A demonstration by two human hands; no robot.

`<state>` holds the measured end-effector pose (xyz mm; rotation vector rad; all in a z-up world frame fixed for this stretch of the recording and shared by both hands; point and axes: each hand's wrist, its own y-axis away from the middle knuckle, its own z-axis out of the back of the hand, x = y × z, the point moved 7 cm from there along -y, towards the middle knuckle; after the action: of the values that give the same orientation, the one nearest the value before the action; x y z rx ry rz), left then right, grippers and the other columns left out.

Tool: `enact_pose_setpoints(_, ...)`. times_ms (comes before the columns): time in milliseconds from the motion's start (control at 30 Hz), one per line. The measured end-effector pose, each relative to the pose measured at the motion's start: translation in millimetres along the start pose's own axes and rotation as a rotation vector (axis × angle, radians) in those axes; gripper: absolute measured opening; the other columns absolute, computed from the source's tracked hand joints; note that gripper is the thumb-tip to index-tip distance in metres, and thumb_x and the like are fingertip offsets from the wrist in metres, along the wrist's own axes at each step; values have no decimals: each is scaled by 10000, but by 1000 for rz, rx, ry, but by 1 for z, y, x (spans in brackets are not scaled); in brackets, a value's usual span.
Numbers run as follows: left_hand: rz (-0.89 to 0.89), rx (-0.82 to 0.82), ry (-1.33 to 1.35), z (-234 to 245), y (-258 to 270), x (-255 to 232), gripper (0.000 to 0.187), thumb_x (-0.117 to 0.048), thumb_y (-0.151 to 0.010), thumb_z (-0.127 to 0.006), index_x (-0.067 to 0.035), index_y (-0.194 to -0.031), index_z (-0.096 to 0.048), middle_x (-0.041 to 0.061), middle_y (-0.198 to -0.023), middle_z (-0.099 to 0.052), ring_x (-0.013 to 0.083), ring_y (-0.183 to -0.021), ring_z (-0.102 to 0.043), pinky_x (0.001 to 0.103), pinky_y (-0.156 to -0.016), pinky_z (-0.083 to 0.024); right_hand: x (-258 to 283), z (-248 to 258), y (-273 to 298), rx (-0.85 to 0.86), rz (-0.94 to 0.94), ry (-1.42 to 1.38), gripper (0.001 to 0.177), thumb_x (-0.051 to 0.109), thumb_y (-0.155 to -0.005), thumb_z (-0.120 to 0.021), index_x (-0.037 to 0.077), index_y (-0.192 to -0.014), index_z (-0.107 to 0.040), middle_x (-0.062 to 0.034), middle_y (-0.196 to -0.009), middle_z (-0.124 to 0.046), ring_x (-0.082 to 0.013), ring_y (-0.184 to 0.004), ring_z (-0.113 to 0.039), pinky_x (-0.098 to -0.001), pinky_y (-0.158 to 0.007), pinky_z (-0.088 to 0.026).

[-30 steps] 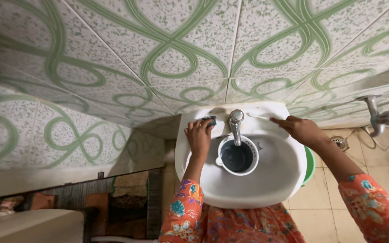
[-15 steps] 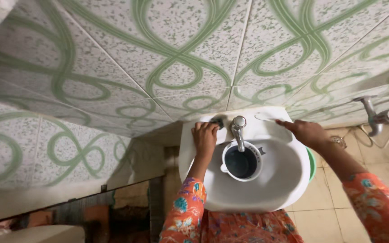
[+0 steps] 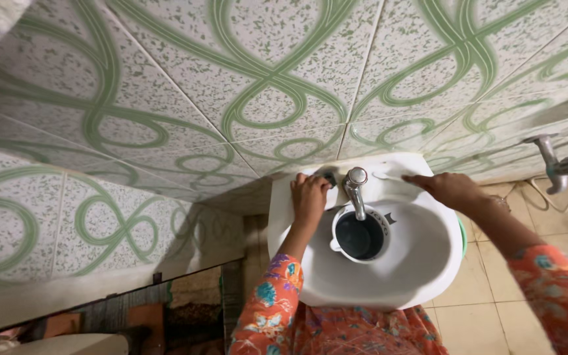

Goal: The person washes a white cup and a toothbrush in a sink. They use a sponge to scrub the cup and rinse it under running water, then rinse the toothbrush and place it in the cup.

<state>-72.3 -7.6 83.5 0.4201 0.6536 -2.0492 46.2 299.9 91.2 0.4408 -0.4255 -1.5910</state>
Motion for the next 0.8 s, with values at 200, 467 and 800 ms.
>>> enact_pose_setpoints(200, -47, -107, 2, -28, -17, -13, 124, -109, -815, -716, -147, -931, -735, 24, -1009, -736, 283, -1060, -586, 468, -928, -445, 58, 6, -29, -128, 103, 57, 675, 123, -1029, -392, 498, -1583, -304, -107, -1100, -749, -300, -854, -762, -442, -748, -621)
enact_pose_setpoints(467, 70, -25, -22, -3, -3, 0, 88, -220, -807, -785, -154, -849, -747, 33, -917, -735, 283, -1018, -590, 495, -888, -410, -24, 13, -1, 27, -33, 117, 473, 326, -1054, -406, 444, -1512, -414, -88, -1071, -778, -303, -877, -773, -454, -743, -627)
enact_pose_setpoints(800, -23, -193, -26, -9, -2, -15, 79, -168, -825, -766, -146, -881, -715, 26, -962, -735, 284, -1021, -580, 485, -909, -415, 21, 9, -38, -26, 55, 112, 358, 450, -1063, -398, 279, -1316, -584, -111, -1006, -770, -338, -920, -761, -483, -769, -609)
